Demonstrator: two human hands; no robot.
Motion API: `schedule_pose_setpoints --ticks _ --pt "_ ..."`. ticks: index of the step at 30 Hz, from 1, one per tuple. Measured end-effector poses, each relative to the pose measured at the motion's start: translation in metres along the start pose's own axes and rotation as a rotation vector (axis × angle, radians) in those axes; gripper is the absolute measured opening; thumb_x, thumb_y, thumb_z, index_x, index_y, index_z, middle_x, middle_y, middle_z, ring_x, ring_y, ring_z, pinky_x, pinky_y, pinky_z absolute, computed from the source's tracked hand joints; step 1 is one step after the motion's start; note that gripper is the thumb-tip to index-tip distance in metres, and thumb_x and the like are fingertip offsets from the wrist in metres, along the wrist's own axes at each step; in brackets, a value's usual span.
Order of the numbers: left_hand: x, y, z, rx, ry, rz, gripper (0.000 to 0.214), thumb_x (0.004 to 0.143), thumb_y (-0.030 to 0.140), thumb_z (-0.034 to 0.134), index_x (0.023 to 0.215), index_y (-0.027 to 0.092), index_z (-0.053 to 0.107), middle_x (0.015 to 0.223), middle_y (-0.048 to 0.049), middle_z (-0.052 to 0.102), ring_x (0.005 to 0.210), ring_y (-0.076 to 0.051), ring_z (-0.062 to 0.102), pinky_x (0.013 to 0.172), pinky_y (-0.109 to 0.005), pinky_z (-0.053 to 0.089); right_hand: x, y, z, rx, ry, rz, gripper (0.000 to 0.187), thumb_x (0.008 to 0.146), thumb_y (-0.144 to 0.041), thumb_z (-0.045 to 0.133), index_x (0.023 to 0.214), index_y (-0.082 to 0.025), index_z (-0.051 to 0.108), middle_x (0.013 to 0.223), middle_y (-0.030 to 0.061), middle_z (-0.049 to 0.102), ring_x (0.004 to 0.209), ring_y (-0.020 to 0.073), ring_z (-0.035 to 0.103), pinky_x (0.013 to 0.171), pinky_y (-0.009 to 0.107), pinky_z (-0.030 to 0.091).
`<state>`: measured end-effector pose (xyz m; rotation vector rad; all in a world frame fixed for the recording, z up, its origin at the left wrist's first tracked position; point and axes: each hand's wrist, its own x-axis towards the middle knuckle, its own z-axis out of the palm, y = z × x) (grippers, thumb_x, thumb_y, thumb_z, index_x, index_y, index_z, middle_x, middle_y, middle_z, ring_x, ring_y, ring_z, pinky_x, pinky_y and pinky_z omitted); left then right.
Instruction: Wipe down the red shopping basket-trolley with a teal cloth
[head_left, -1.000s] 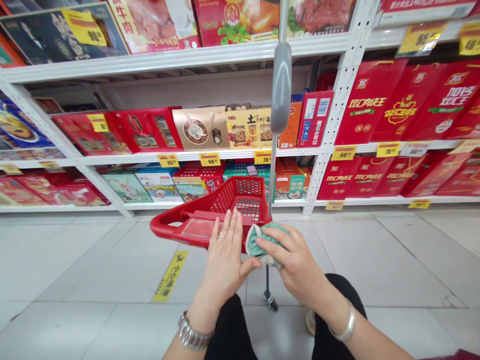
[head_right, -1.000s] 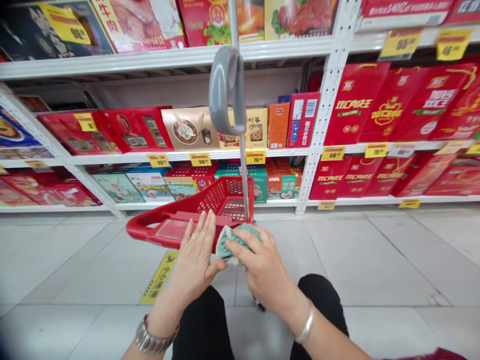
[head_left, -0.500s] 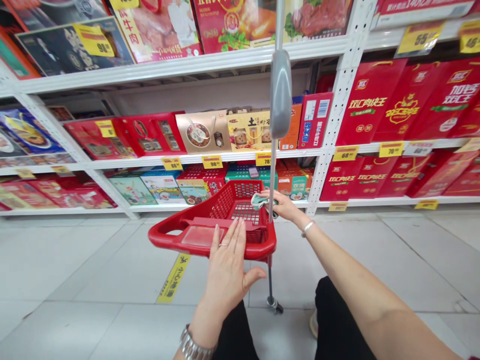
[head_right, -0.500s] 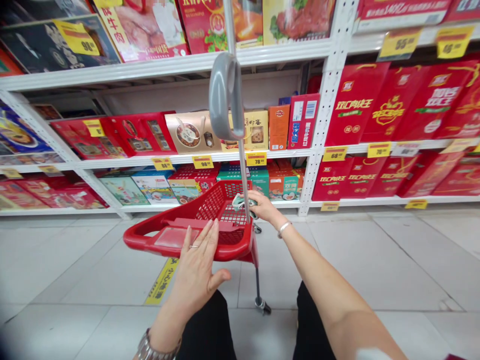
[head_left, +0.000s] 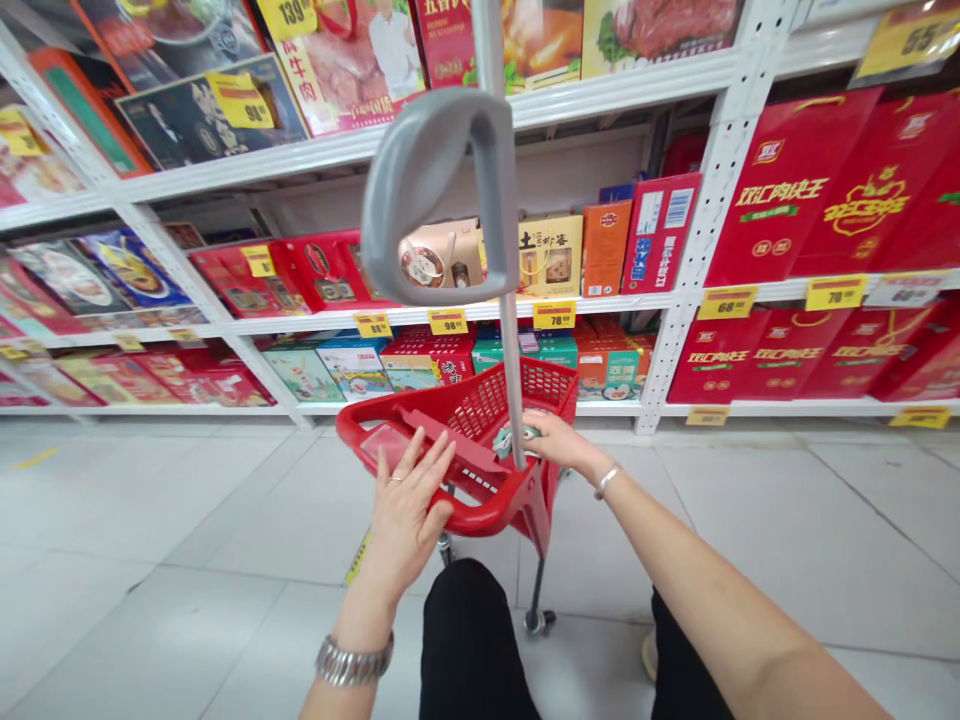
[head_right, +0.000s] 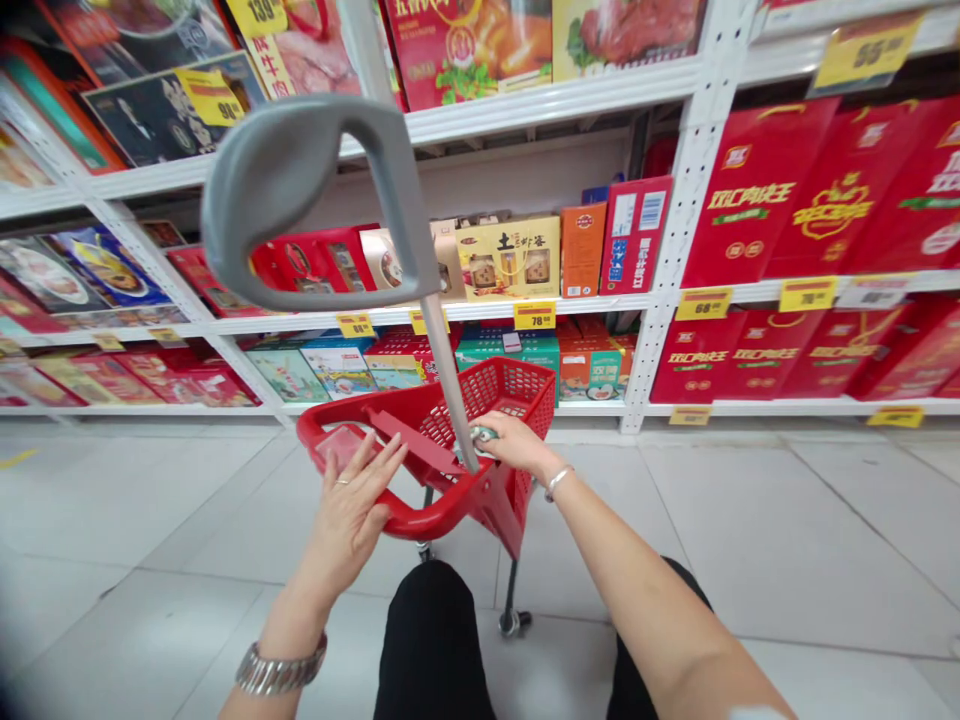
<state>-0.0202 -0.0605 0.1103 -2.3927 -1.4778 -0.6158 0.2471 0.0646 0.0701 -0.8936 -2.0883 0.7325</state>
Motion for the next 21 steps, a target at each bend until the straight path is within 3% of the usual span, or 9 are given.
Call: schedule_pose_setpoints --ticks 3,5,9,13,17,21 --pt "-0.008 -0.009 -0.005 0.034 0.011 -0.150 0.058 0.100 0.039 0.032 0.157 0.026 0.034 0.160 -0.0136 0.040 0.154 -0.035 0.021 0.118 -0.075 0.012 -0.012 -0.011 0.018 0.001 0.068 -0.033 0.029 0.090 -0.013 0.059 0.114 -0.021 0.073 0.114 0.0080 0.070 0.109 0.0198 0.065 0.100 0.038 0.050" --pt "-0.011 -0.003 -0.008 0.065 0.035 -0.216 0.062 0.100 0.039 0.033 0.159 0.022 0.026 0.162 -0.0168 0.035 0.155 -0.037 0.018 0.116 -0.077 0.008 -0.022 -0.016 0.028 -0.009 0.150 -0.063 0.033 0.093 -0.014 0.056 0.122 -0.021 0.070 0.119 0.0097 0.068 0.112 0.0202 0.063 0.102 0.040 0.049" --pt "-0.004 0.028 -0.008 0.141 0.058 -0.207 0.075 0.098 0.053 0.041 0.160 0.015 0.023 0.160 -0.0225 0.036 0.153 -0.040 0.023 0.115 -0.079 0.003 -0.034 -0.028 0.040 -0.047 0.222 -0.100 0.036 0.094 -0.014 0.055 0.127 -0.023 0.067 0.122 0.0101 0.067 0.113 0.0209 0.063 0.102 0.043 0.050" --pt "0.008 0.046 -0.007 0.221 0.090 -0.296 0.096 0.091 0.070 0.043 0.159 0.008 0.017 0.161 -0.0300 0.027 0.153 -0.045 0.019 0.111 -0.084 0.004 -0.041 -0.034 0.049 -0.082 0.218 -0.106 0.037 0.095 -0.016 0.053 0.129 -0.022 0.066 0.125 0.0116 0.066 0.117 0.0219 0.061 0.104 0.043 0.050" --pt "0.010 0.038 -0.008 0.264 0.071 -0.297 0.112 0.082 0.080 0.048 0.160 0.007 0.014 0.161 -0.0325 0.022 0.153 -0.046 0.017 0.110 -0.084 0.006 -0.056 -0.015 0.051 -0.148 0.297 -0.115 0.041 0.096 -0.017 0.049 0.134 -0.023 0.064 0.135 0.0123 0.062 0.126 0.0237 0.057 0.107 0.046 0.047" --pt "0.008 0.027 -0.013 0.319 -0.031 -0.268 0.115 0.073 0.081 0.061 0.158 0.012 0.025 0.162 -0.0280 0.025 0.153 -0.046 0.013 0.111 -0.083 0.006 -0.078 0.025 0.034 -0.279 0.387 -0.021 0.043 0.092 -0.015 0.049 0.129 -0.027 0.068 0.134 0.0110 0.064 0.123 0.0267 0.059 0.105 0.051 0.047"
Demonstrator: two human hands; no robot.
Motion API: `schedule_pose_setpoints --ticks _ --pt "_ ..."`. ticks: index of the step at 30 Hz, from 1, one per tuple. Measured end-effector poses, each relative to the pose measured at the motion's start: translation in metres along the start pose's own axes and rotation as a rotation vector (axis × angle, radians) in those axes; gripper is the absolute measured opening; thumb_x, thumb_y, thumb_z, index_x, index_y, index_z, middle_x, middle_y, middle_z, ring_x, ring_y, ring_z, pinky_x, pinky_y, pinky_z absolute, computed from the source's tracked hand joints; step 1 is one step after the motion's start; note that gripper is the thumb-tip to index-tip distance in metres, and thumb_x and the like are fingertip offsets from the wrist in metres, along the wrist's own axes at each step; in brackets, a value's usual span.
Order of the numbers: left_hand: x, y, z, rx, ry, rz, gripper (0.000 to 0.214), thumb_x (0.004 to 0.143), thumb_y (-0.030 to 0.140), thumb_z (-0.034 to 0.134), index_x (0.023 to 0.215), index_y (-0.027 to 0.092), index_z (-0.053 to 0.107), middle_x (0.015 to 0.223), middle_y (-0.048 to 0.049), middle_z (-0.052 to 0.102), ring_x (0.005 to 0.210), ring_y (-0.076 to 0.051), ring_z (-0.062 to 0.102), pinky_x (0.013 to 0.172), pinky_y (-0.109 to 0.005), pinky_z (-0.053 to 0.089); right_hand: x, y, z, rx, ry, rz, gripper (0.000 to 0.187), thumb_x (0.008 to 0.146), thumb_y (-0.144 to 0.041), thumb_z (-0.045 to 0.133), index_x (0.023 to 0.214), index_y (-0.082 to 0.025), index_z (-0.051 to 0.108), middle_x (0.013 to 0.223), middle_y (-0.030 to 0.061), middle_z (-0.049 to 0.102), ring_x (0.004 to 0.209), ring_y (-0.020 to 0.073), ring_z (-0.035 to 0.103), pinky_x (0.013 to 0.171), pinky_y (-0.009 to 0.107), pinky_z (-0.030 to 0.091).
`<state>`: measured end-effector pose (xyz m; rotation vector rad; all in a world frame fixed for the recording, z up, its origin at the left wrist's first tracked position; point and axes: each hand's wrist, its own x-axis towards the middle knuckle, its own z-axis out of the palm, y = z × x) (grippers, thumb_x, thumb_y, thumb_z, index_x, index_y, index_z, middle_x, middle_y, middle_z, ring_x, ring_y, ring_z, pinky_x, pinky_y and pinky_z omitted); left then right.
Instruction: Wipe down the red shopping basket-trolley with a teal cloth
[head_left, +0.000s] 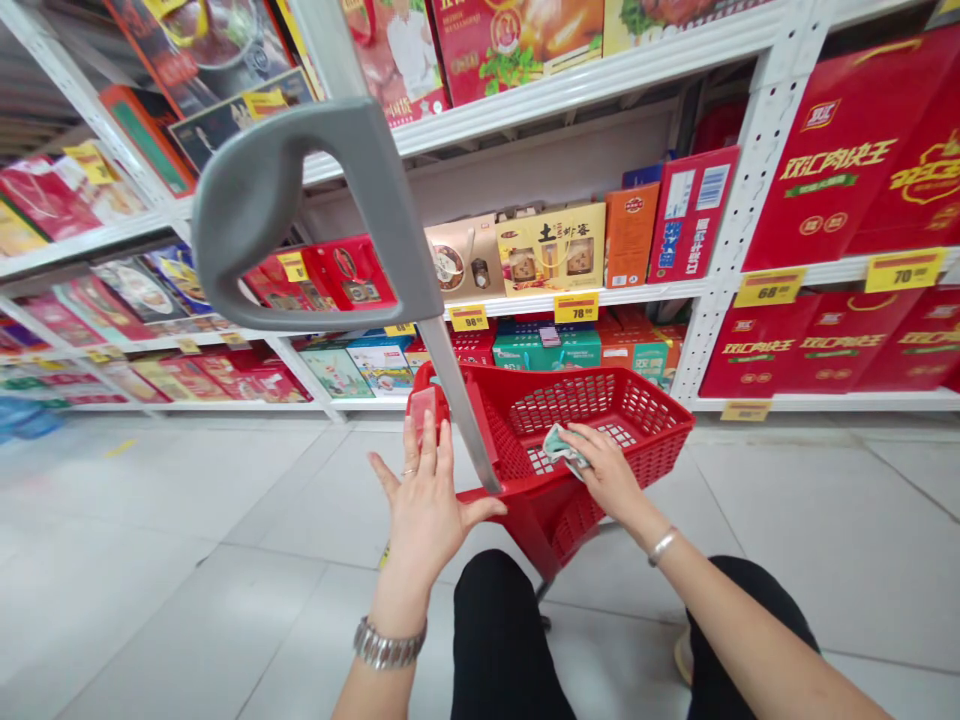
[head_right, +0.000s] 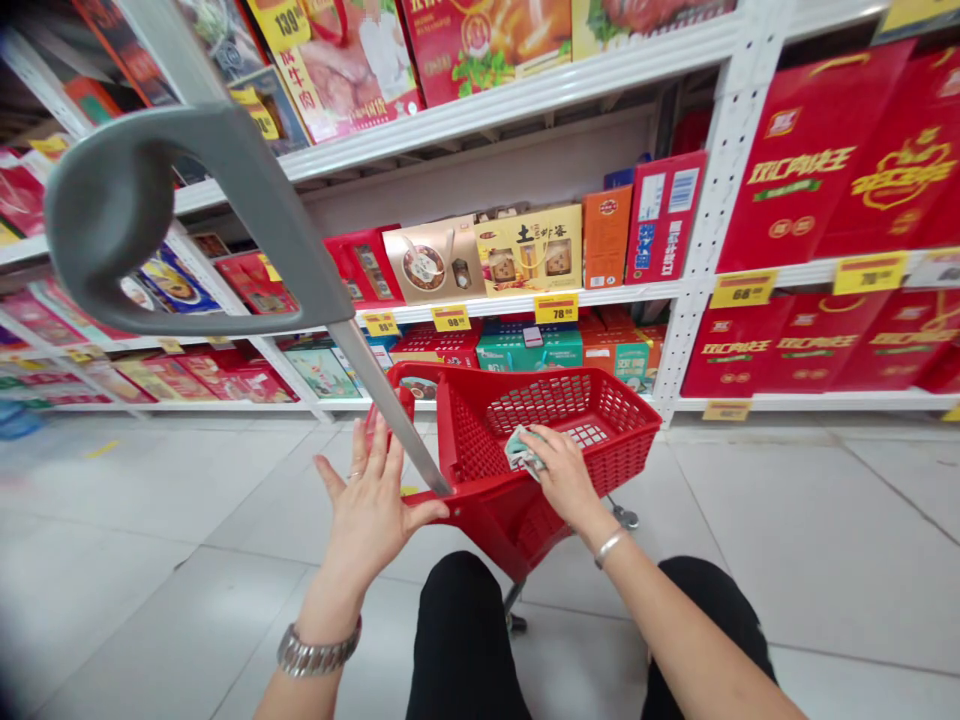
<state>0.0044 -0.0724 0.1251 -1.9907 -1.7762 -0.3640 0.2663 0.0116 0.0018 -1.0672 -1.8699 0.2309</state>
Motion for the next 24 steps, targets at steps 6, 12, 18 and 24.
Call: schedule_pose_setpoints --ticks 6,12,18,24 --pt "0.002 -0.011 -0.004 0.020 -0.079 0.067 0.107 0.066 0.075 0.073 0.152 0.020 0.042 0.160 -0.0224 0.035 0.153 -0.048 0.014 0.111 -0.084 0.010 -0.003 -0.017 -0.019 -0.058 0.025 0.049 0.047 0.093 -0.016 0.047 0.136 -0.028 0.063 0.136 0.0102 0.063 0.124 0.0278 0.058 0.107 0.052 0.046" --pt "0.004 -0.023 0.000 0.021 -0.105 0.103 0.109 0.068 0.077 0.070 0.154 0.018 0.038 0.160 -0.0231 0.035 0.152 -0.048 0.018 0.110 -0.085 0.014 0.002 -0.108 0.009 -0.015 -0.083 -0.169 0.068 0.086 -0.002 0.048 0.147 -0.031 0.051 0.145 0.0072 0.058 0.136 0.0257 0.047 0.120 0.056 0.031" --pt "0.004 -0.029 -0.001 0.037 -0.142 0.105 0.113 0.062 0.077 0.074 0.153 0.018 0.041 0.160 -0.0230 0.035 0.151 -0.050 0.019 0.109 -0.084 0.016 -0.018 -0.074 0.007 -0.114 -0.051 -0.165 0.069 0.082 0.003 0.044 0.141 -0.028 0.058 0.142 0.0080 0.060 0.132 0.0255 0.048 0.117 0.055 0.034" --pt "0.003 -0.033 -0.008 0.023 -0.142 0.091 0.110 0.067 0.075 0.072 0.153 0.016 0.039 0.158 -0.0247 0.039 0.150 -0.049 0.023 0.109 -0.083 0.021 -0.043 0.003 -0.035 -0.373 -0.035 -0.025 0.064 0.080 0.003 0.045 0.131 -0.030 0.067 0.138 0.0057 0.064 0.127 0.0266 0.051 0.110 0.051 0.037"
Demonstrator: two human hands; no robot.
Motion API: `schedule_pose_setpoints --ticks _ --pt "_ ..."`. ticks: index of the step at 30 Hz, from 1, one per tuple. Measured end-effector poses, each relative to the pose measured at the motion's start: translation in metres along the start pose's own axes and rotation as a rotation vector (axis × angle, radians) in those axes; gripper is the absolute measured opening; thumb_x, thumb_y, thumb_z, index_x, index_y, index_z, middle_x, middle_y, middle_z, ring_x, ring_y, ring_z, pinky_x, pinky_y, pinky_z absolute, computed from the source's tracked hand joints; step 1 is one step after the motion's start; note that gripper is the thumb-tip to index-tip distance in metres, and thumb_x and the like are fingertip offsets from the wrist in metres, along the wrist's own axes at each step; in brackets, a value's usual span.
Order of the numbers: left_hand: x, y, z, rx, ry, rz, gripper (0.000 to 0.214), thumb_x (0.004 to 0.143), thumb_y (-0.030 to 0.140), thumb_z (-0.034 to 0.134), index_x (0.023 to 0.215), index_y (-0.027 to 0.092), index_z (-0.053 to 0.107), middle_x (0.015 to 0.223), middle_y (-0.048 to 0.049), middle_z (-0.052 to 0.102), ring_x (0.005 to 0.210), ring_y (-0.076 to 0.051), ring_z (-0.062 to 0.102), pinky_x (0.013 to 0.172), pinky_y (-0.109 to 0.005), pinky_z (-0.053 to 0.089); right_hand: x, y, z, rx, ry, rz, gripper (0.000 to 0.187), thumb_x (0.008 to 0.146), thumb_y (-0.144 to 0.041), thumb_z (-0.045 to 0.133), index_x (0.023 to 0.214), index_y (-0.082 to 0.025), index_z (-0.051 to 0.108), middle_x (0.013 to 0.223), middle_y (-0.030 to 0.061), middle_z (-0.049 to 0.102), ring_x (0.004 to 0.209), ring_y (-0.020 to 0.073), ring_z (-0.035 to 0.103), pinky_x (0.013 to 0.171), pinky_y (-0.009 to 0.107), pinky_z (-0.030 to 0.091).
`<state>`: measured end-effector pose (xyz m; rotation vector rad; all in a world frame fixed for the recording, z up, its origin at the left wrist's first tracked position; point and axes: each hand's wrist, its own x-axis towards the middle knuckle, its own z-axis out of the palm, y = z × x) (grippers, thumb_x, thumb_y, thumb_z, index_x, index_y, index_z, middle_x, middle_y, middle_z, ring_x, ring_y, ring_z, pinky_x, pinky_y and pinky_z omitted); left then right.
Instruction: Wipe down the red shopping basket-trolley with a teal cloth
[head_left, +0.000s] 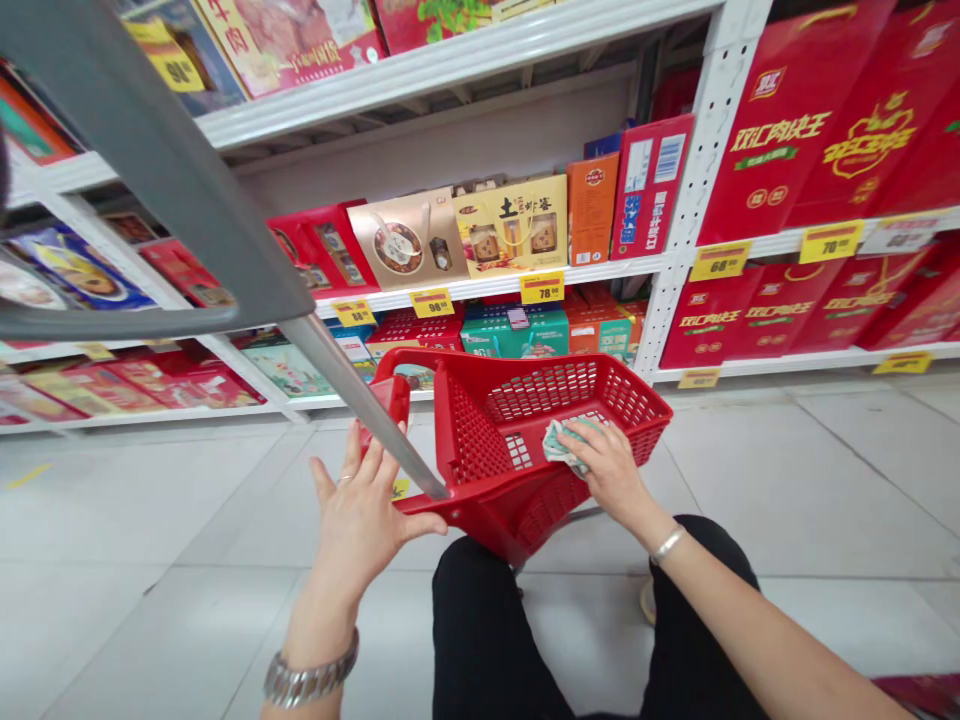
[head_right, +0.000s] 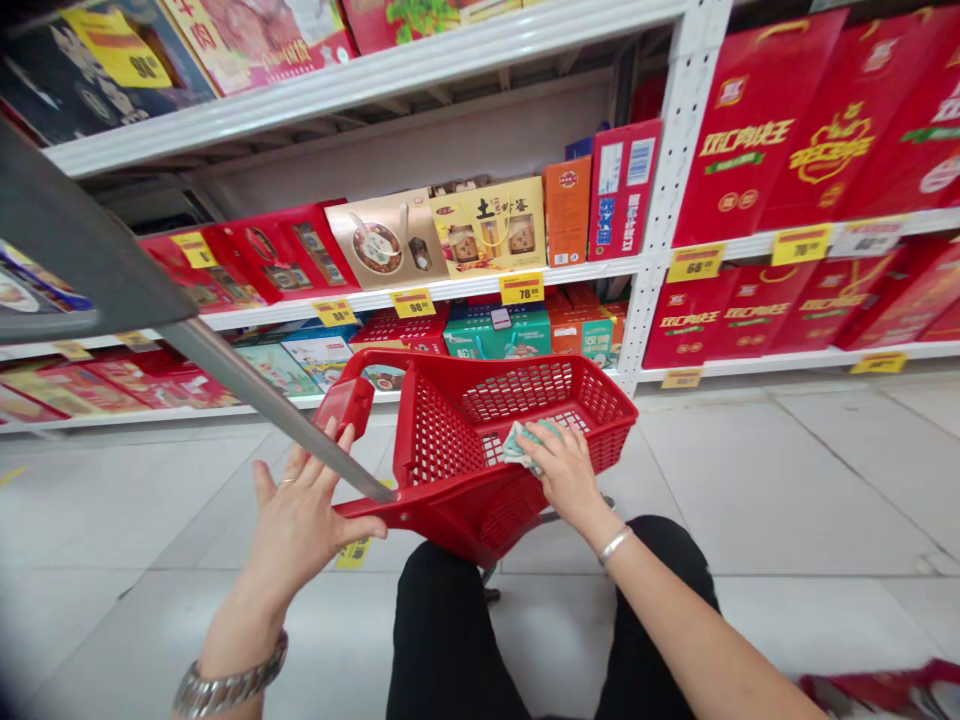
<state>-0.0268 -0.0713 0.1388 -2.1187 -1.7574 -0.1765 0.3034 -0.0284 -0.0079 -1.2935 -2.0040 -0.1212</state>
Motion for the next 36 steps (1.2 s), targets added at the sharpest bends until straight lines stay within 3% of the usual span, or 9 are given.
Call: schedule_pose_setpoints --ticks 6,9,14,17,20,23,29,33,36 --pt "0.000 0.001 -0.001 -0.037 -0.020 0.000 0.106 0.072 0.078 0.064 0.155 0.016 0.038 0.158 -0.0237 0.038 0.150 -0.047 0.025 0.111 -0.079 0.024 -0.001 0.064 -0.017 -0.150 -0.029 0.226 0.061 0.079 0.001 0.046 0.126 -0.031 0.069 0.139 0.0062 0.063 0.127 0.0302 0.051 0.109 0.059 0.034" --pt "0.000 0.002 0.002 -0.042 -0.016 0.001 0.108 0.071 0.078 0.065 0.154 0.013 0.038 0.157 -0.0227 0.040 0.150 -0.047 0.025 0.113 -0.077 0.024 0.012 0.070 -0.018 -0.078 0.076 0.308 0.052 0.082 -0.004 0.046 0.123 -0.025 0.071 0.132 0.0111 0.065 0.120 0.0299 0.056 0.104 0.054 0.043" --pt "-0.001 0.001 0.007 -0.041 0.015 -0.012 0.110 0.068 0.081 0.066 0.151 0.014 0.043 0.155 -0.0223 0.045 0.149 -0.047 0.028 0.115 -0.074 0.025 0.040 -0.015 -0.011 0.197 0.110 0.095 0.056 0.087 -0.006 0.045 0.136 -0.028 0.061 0.138 0.0072 0.060 0.125 0.0260 0.053 0.107 0.048 0.044" --pt "-0.004 -0.001 0.010 -0.037 0.035 -0.004 0.108 0.066 0.082 0.066 0.149 0.014 0.047 0.152 -0.0229 0.049 0.148 -0.046 0.032 0.115 -0.072 0.026 0.049 -0.090 -0.010 0.364 -0.001 -0.126 0.066 0.084 -0.002 0.048 0.144 -0.030 0.053 0.149 0.0060 0.052 0.134 0.0245 0.046 0.117 0.051 0.033" --pt "-0.008 -0.005 0.011 -0.037 0.054 0.002 0.107 0.067 0.082 0.066 0.148 0.015 0.048 0.150 -0.0235 0.051 0.147 -0.046 0.034 0.114 -0.072 0.027 0.050 -0.124 -0.007 0.410 -0.113 -0.190 0.068 0.083 0.000 0.049 0.145 -0.028 0.052 0.151 0.0071 0.050 0.136 0.0225 0.045 0.119 0.050 0.030" --pt "-0.010 -0.009 0.010 -0.049 0.057 -0.007 0.103 0.070 0.081 0.063 0.148 0.016 0.047 0.150 -0.0237 0.052 0.147 -0.045 0.034 0.115 -0.071 0.027 0.048 -0.103 0.001 0.336 -0.133 -0.132 0.064 0.082 0.001 0.048 0.138 -0.027 0.059 0.143 0.0082 0.057 0.127 0.0238 0.051 0.113 0.049 0.036" --pt "-0.013 -0.015 0.013 -0.120 0.128 -0.087 0.112 0.074 0.081 0.058 0.156 0.011 0.029 0.155 -0.0277 0.042 0.150 -0.044 0.027 0.118 -0.068 0.022 0.052 0.001 0.015 0.136 -0.116 0.094 0.052 0.080 0.000 0.049 0.120 -0.024 0.072 0.123 0.0103 0.068 0.104 0.0251 0.060 0.095 0.043 0.046" --pt "-0.041 0.001 0.021 -0.118 0.519 -0.168 0.095 0.088 0.064 0.054 0.159 0.013 0.017 0.153 -0.0266 0.046 0.146 -0.040 0.038 0.119 -0.064 0.026 0.056 0.030 0.019 0.124 -0.106 0.118 0.051 0.077 0.001 0.050 0.117 -0.022 0.073 0.121 0.0108 0.069 0.106 0.0245 0.062 0.095 0.043 0.045" --pt "-0.052 0.035 0.017 -0.205 0.749 0.046 0.063 0.094 0.041 0.053 0.152 0.021 0.036 0.132 -0.0169 0.067 0.125 -0.032 0.062 0.107 -0.052 0.047 0.057 0.030 0.023 0.133 -0.104 0.114 0.049 0.077 0.001 0.050 0.115 -0.021 0.073 0.120 0.0108 0.069 0.106 0.0238 0.062 0.095 0.042 0.045"
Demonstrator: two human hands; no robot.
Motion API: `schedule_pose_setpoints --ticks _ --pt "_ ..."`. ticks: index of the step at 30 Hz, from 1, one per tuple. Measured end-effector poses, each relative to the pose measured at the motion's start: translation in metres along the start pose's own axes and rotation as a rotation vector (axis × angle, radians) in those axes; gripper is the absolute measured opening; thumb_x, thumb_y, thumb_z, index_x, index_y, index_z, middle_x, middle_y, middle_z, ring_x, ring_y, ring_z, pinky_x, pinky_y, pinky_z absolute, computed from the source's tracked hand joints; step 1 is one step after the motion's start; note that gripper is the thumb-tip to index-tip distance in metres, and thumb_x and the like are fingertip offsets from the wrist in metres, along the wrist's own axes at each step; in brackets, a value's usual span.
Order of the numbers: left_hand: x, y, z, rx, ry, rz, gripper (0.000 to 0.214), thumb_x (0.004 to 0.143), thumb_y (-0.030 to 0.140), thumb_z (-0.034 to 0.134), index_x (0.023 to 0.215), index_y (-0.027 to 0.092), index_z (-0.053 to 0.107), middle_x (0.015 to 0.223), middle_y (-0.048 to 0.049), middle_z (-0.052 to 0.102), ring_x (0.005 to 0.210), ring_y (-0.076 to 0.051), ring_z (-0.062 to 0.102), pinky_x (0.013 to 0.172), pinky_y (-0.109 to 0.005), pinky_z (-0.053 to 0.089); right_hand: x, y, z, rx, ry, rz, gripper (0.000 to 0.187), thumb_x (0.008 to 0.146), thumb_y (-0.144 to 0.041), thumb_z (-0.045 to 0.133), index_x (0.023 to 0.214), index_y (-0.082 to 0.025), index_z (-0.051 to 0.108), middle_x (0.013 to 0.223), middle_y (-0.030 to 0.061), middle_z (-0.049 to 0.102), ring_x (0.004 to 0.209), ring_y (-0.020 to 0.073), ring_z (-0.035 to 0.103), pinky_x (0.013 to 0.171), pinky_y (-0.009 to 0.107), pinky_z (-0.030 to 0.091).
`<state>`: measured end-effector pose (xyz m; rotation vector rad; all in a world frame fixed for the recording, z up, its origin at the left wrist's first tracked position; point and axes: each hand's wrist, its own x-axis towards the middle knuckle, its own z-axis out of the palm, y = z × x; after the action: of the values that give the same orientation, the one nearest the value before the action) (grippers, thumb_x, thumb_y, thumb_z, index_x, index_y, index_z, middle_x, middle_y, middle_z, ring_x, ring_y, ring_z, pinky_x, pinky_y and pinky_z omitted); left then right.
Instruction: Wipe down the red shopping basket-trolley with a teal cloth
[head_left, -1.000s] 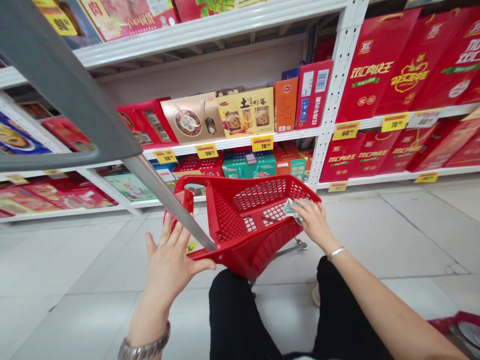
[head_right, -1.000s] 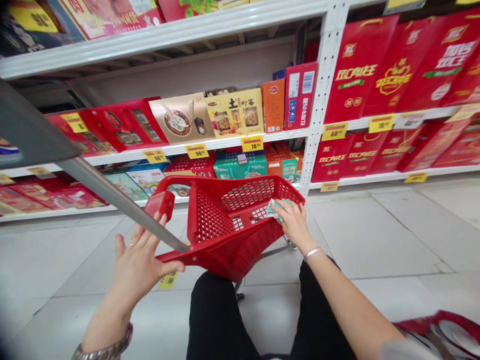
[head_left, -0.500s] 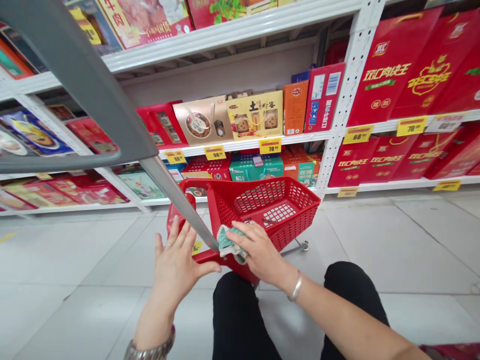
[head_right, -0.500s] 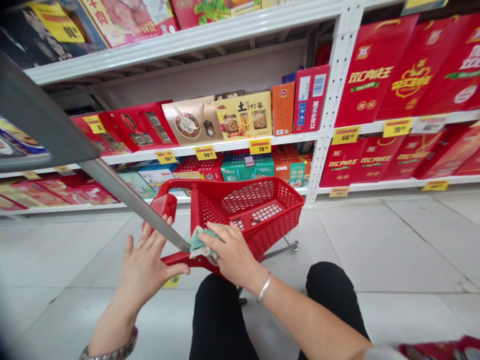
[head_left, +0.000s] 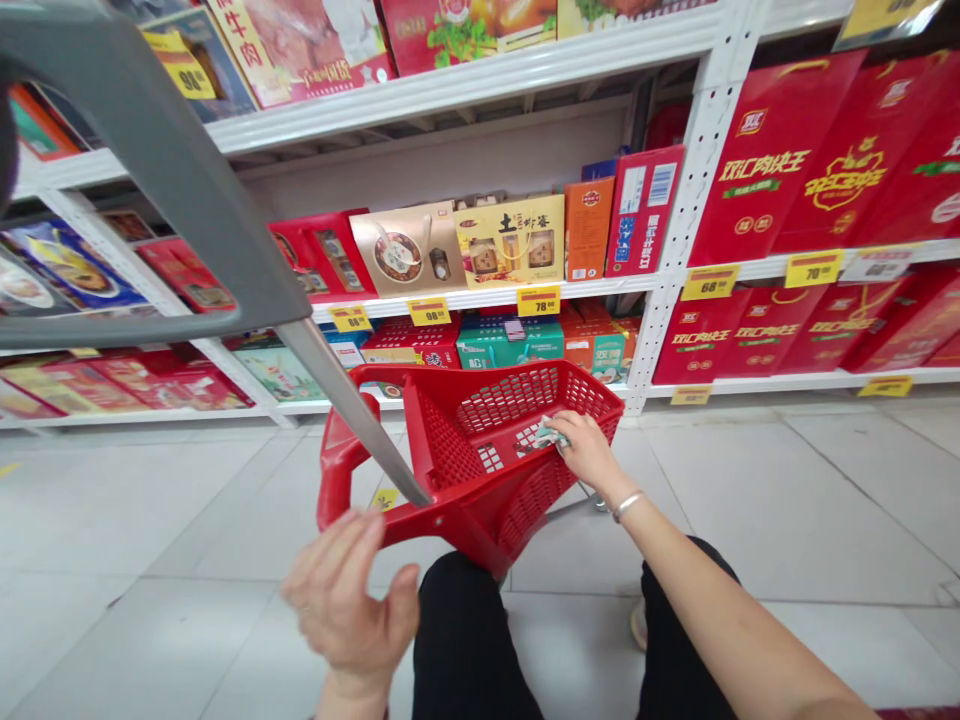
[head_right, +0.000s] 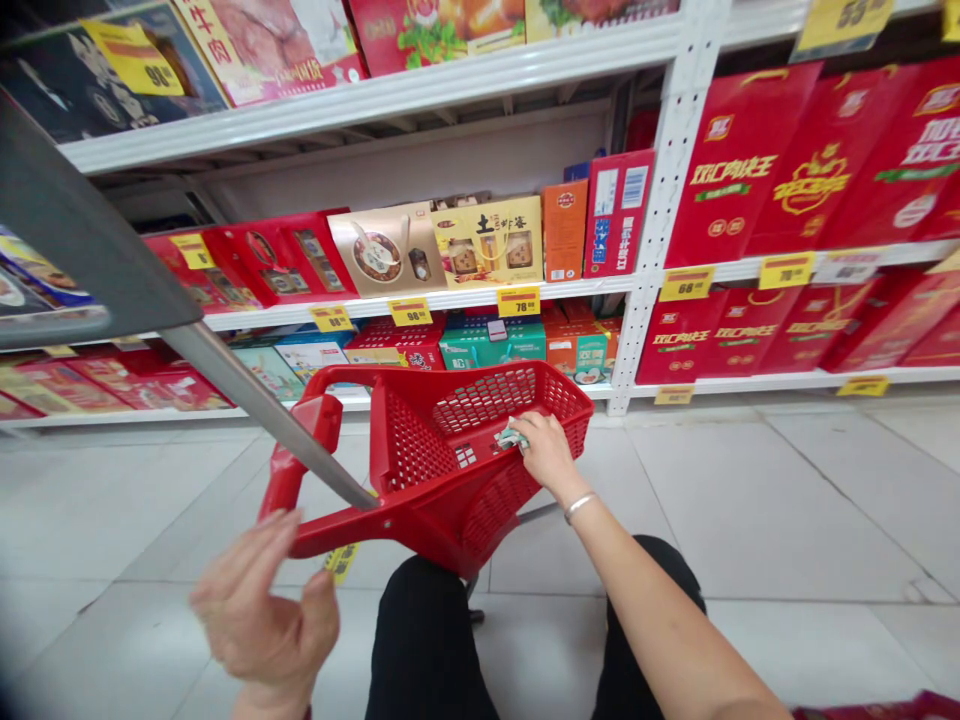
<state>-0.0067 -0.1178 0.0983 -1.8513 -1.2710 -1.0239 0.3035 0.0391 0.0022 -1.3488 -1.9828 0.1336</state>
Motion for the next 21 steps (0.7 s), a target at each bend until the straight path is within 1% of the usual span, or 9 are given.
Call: schedule_pose_setpoints --ticks 2,3,5,7,10,14,16,18,21 --pt "0.012 0.029 0.009 -0.110 -0.124 0.130 0.055 0.094 0.035 0.056 0.147 0.026 0.045 0.125 -0.0108 0.072 0.120 -0.028 0.065 0.108 -0.047 0.047 -0.001 -0.003 0.002 0.006 0.002 -0.001 0.047 0.078 0.001 0.051 0.115 -0.021 0.072 0.119 0.0110 0.069 0.107 0.0236 0.062 0.094 0.041 0.045" --pt "0.022 0.043 0.017 -0.138 -0.181 0.185 0.051 0.094 0.038 0.056 0.143 0.026 0.051 0.125 -0.0098 0.072 0.122 -0.027 0.065 0.111 -0.046 0.044 -0.002 -0.005 0.002 0.008 0.003 -0.003 0.047 0.079 0.000 0.051 0.115 -0.021 0.072 0.119 0.0107 0.069 0.107 0.0234 0.062 0.094 0.041 0.045" --pt "0.041 0.064 0.038 -0.129 -0.346 0.204 0.055 0.095 0.048 0.054 0.142 0.021 0.054 0.138 -0.0122 0.066 0.135 -0.029 0.055 0.120 -0.049 0.033 -0.005 -0.008 0.002 0.010 0.004 -0.012 0.048 0.079 0.001 0.051 0.117 -0.022 0.071 0.119 0.0100 0.070 0.109 0.0232 0.062 0.096 0.041 0.045" --pt "0.053 0.074 0.060 -0.045 -0.481 0.131 0.066 0.094 0.054 0.054 0.149 0.017 0.047 0.153 -0.0147 0.051 0.146 -0.032 0.040 0.124 -0.057 0.022 -0.010 -0.009 0.001 0.008 0.007 -0.026 0.051 0.079 0.001 0.051 0.119 -0.022 0.070 0.120 0.0096 0.069 0.111 0.0234 0.061 0.099 0.043 0.044" --pt "0.048 0.073 0.082 0.084 -0.611 0.034 0.078 0.091 0.056 0.057 0.153 0.013 0.039 0.162 -0.0180 0.034 0.153 -0.036 0.026 0.123 -0.069 0.010 -0.021 -0.008 -0.001 -0.003 0.012 -0.035 0.057 0.076 0.003 0.050 0.124 -0.024 0.068 0.126 0.0098 0.067 0.116 0.0248 0.059 0.103 0.047 0.043" --pt "0.028 0.063 0.085 0.110 -0.698 0.073 0.084 0.089 0.056 0.060 0.156 0.014 0.031 0.164 -0.0188 0.025 0.155 -0.033 0.018 0.125 -0.066 0.005 -0.032 -0.019 -0.005 -0.029 0.037 0.002 0.059 0.076 0.003 0.049 0.124 -0.025 0.068 0.128 0.0101 0.066 0.118 0.0273 0.058 0.109 0.056 0.039" --pt "0.024 0.061 0.082 0.134 -0.692 0.036 0.091 0.087 0.058 0.063 0.157 0.013 0.028 0.164 -0.0224 0.021 0.155 -0.035 0.016 0.124 -0.067 0.007 -0.033 -0.040 -0.005 -0.011 0.068 0.006 0.060 0.077 0.004 0.049 0.126 -0.026 0.068 0.129 0.0101 0.066 0.118 0.0275 0.058 0.112 0.058 0.036" --pt "0.025 0.058 0.079 0.177 -0.673 -0.014 0.096 0.084 0.059 0.065 0.157 0.010 0.027 0.163 -0.0280 0.021 0.154 -0.040 0.015 0.121 -0.070 0.010 -0.031 -0.070 -0.003 0.049 0.070 -0.042 0.062 0.079 0.003 0.049 0.131 -0.027 0.064 0.134 0.0095 0.063 0.122 0.0270 0.056 0.115 0.058 0.033" --pt "0.025 0.051 0.077 0.203 -0.654 -0.026 0.099 0.082 0.057 0.068 0.156 0.005 0.028 0.160 -0.0327 0.026 0.153 -0.043 0.018 0.120 -0.072 0.013 -0.028 -0.112 0.005 0.146 -0.007 -0.150 0.059 0.084 -0.003 0.056 0.136 -0.029 0.060 0.139 0.0094 0.061 0.126 0.0267 0.054 0.117 0.058 0.031"
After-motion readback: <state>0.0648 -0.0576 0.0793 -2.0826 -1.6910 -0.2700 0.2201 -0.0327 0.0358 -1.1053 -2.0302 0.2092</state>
